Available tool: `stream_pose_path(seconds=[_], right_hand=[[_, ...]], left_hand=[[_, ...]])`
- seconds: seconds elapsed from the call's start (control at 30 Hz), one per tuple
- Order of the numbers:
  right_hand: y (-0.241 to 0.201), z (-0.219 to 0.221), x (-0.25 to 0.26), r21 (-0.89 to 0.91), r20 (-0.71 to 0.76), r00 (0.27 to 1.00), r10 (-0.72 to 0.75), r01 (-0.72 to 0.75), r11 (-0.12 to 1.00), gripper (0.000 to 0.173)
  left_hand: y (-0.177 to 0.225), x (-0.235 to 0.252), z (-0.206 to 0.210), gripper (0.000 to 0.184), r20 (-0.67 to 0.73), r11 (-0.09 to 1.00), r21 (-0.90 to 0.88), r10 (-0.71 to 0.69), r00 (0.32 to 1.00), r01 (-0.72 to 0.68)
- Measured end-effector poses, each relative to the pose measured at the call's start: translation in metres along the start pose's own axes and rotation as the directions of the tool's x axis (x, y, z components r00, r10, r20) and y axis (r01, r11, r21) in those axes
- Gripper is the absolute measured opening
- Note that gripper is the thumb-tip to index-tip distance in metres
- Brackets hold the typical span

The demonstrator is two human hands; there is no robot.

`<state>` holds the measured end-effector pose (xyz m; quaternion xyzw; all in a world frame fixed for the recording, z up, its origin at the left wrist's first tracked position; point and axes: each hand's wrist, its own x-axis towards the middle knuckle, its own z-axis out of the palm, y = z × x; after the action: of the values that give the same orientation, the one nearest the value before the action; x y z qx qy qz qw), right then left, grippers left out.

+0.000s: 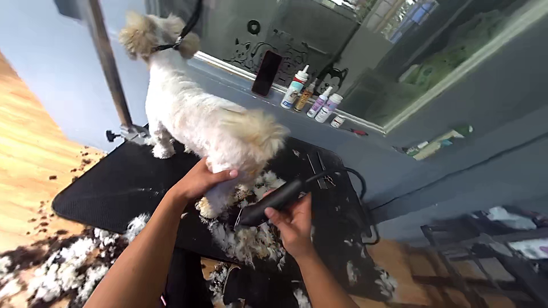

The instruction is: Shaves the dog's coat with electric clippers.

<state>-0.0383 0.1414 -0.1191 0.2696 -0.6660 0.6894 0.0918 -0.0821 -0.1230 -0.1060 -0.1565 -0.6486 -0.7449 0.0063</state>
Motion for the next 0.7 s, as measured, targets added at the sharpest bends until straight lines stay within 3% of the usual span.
stream_pose_path(seconds=[0.1,0.17,0.3,0.5,0.7], right_hand=[[-0.009,-0.004,-0.002,0.110,-0.009,1.000,0.011,-0.010,0.994,0.070],[-0.023,-0.002,0.003,0.135,0.033,0.999,0.015,-0.019,0.991,0.065],[-0.046,0.011,0.025,0.178,-0.111,0.968,-0.226,0.243,0.953,0.062],[-0.022,0.039,0.048,0.098,-0.232,0.868,-0.439,0.470,0.877,0.064],[0.016,0.049,0.029,-0.031,-0.079,0.923,-0.376,0.375,0.926,0.061]], left_hand=[[-0.001,-0.001,-0.003,0.059,-0.031,0.998,0.048,0.038,0.999,-0.037],[0.004,-0.001,0.001,0.056,-0.086,0.999,0.033,0.026,0.996,-0.023],[0.005,-0.002,0.006,0.045,-0.190,0.999,0.022,-0.026,0.981,0.031],[-0.007,-0.002,0.002,0.060,-0.170,1.000,-0.021,-0.012,0.985,0.009],[-0.003,-0.003,0.004,0.058,-0.208,0.999,-0.023,-0.038,0.977,0.034]])
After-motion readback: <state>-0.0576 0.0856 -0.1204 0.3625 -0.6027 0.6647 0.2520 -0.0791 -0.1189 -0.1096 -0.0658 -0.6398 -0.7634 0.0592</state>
